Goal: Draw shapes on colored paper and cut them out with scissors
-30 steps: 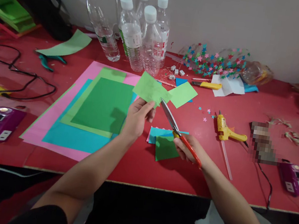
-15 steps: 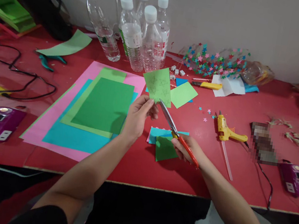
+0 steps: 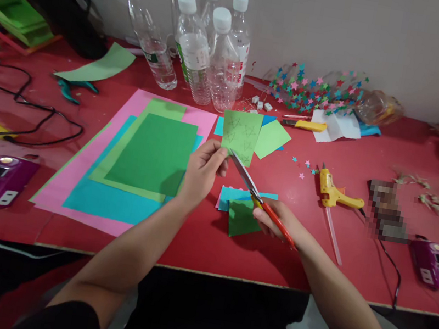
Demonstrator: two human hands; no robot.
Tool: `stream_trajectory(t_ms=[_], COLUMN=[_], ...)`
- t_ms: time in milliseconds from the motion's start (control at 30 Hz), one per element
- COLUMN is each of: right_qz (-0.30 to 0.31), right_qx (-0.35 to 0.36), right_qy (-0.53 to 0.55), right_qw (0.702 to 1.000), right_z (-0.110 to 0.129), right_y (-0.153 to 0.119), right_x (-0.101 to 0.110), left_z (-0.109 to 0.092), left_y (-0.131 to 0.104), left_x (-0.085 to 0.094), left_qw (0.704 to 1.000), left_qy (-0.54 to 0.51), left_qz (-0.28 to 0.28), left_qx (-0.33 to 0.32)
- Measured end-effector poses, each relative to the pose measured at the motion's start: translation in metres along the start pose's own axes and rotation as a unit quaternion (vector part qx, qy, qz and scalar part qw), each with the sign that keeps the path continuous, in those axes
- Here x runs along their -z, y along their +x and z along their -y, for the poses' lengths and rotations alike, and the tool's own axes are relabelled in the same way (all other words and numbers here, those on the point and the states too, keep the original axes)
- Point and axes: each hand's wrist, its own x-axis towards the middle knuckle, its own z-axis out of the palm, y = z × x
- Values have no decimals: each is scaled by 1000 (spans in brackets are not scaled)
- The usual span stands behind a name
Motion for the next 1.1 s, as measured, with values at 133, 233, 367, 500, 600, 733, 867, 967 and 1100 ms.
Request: stream_trajectory(t_ms=[133, 233, 367, 500, 600, 733, 867, 967, 1100], right_qz=[5, 2, 7, 0, -5, 2, 9, 11, 21], right_qx=[-2, -2, -19, -30, -41, -39, -21, -19, -18], right_qy=[6, 7, 17, 22, 30, 30, 23, 23, 19], right_qw=[1000, 1000, 1000, 999, 999, 999, 999, 999, 999], right_z=[1, 3, 4, -1, -5, -6, -5, -4, -1], right_y=[-1, -1, -2, -2, -2, -2, -3, -4, -5], right_x=[1, 1, 1, 1, 1, 1, 2, 3, 4], left_z=[2, 3, 2, 1, 1, 2, 2, 3, 3], left_y=[0, 0, 0, 0, 0, 0, 0, 0, 1], left_x=[0, 0, 1, 1, 1, 0, 0, 0, 0], left_qw=[1000, 1000, 1000, 1000, 1000, 1000, 1000, 999, 999], left_qy=[-9, -9, -5, 9, 8, -11, -18, -25, -32], left_qz=[2, 1, 0, 1, 5, 9, 10, 12, 15], left_qx=[3, 2, 4, 2, -2, 9, 20, 19, 20])
